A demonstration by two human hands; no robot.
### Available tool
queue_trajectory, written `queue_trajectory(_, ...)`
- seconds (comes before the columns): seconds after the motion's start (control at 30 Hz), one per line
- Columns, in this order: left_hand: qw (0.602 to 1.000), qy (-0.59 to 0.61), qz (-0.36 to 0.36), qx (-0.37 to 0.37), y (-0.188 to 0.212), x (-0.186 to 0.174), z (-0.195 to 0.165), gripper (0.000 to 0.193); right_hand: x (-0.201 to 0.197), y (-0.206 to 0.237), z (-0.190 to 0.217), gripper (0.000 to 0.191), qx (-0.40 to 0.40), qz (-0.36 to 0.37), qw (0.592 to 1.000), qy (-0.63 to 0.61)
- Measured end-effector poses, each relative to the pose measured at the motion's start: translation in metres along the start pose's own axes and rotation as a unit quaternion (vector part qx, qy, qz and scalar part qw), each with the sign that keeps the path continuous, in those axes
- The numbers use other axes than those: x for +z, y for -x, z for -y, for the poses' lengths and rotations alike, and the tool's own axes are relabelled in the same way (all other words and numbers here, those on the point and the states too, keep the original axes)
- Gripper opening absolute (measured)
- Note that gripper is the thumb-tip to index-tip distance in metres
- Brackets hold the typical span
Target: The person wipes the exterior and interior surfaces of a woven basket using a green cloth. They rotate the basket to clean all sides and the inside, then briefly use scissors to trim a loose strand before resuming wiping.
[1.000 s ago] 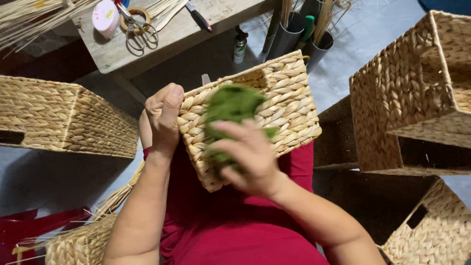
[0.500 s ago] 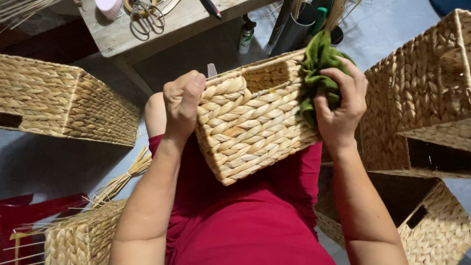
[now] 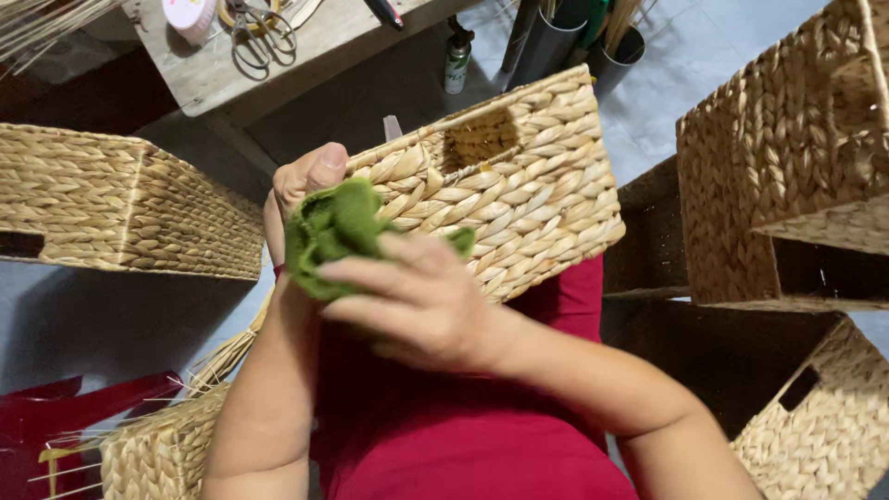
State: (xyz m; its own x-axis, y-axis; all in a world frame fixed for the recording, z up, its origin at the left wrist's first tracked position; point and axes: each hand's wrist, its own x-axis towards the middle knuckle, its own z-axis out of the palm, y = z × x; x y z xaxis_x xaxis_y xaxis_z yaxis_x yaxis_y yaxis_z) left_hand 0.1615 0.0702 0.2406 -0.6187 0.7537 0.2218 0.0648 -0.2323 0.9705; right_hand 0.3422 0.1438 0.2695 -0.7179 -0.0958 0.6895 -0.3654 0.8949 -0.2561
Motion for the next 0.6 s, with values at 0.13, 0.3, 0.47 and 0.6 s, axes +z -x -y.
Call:
queue_trajectory(0.13,0.998,-0.039,0.006,0.049,-0.008,-0.002,0.011,0.053,-0.043,0.035,-0.054,0.047,0.1,-0.051,0.99,0.086)
queue_trajectory(0.3,0.997,-0.049,0.023,0.06,-0.011,0.001,0.011,0.051,-0.098,0.086,-0.088,0.042,0.296,-0.131,0.935,0.144)
queue_trajectory(0.47,0.997,-0.068,0.003,0.043,-0.01,0.005,0.002,0.05,-0.074,0.092,-0.054,0.036,0.244,-0.144,0.948,0.146)
queue_trajectory(0.6,0.997,-0.073,-0.02,0.021,-0.005,0.005,-0.004,0.05,-0.04,0.06,-0.007,0.031,0.145,-0.075,0.986,0.045)
